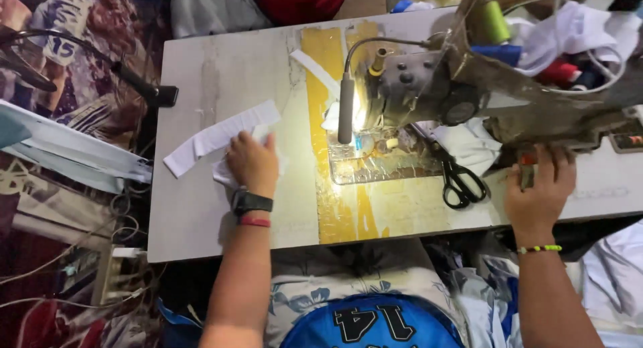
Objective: Cutting and preparing white fabric strips using scissors at a sewing workstation.
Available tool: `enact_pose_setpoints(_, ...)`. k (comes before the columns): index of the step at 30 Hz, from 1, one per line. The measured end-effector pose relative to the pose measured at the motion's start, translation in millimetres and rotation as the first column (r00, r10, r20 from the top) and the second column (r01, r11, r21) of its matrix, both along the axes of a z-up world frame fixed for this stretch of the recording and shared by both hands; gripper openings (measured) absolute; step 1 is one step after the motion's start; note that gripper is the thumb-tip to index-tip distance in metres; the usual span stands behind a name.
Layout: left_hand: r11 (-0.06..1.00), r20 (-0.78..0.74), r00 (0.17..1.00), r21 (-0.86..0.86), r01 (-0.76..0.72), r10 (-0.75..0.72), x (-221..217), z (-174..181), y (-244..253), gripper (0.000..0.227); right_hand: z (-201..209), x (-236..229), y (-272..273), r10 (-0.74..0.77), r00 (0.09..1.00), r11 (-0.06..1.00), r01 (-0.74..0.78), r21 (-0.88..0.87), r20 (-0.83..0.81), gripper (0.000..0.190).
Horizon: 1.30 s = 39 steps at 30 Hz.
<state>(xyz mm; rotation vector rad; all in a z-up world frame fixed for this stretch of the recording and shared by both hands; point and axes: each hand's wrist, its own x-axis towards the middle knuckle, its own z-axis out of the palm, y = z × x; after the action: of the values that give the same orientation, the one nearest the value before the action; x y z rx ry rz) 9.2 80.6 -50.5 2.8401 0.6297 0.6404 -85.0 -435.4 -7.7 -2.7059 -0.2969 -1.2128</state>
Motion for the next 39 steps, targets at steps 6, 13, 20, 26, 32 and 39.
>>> enact_pose_setpoints(6, 0.898, 0.264, 0.863, 0.039, 0.438, -0.432, -77, -3, -6, 0.010, -37, -33, 39, 0.041, 0.993, 0.972, -0.066, 0.225, 0.114, 0.019)
enact_pose_setpoints(13, 0.305, 0.335, 0.863, -0.835, 0.458, -0.379, -183, 64, -108, 0.005, 5, -99, 211, 0.780, 0.558, 0.353, -0.021, 0.935, -0.283, 0.061)
enact_pose_setpoints(20, 0.176, 0.516, 0.651, -0.693, 0.699, -0.557, -195, 150, -109, 0.021, 3, -115, 245, 0.876, -0.149, 0.443, -0.132, 0.887, -0.459, 0.015)
enact_pose_setpoints(26, 0.205, 0.429, 0.643, -0.709, 0.675, -0.634, -199, 122, -112, 0.022, 58, -90, 214, 0.888, 0.018, 0.455, -0.182, 0.872, -0.460, 0.070)
enact_pose_setpoints(32, 0.176, 0.424, 0.583, -0.686, 0.707, -0.693, -192, 146, -128, 0.032, 100, -70, 180, 0.877, 0.409, 0.354, -0.193, 0.915, -0.253, 0.012)
enact_pose_setpoints(39, -0.120, 0.572, 0.605, -0.774, 0.621, -0.554, -174, 157, -138, 0.028, 132, -64, 173, 0.797, 0.579, 0.312, -0.152, 0.938, -0.171, 0.016)
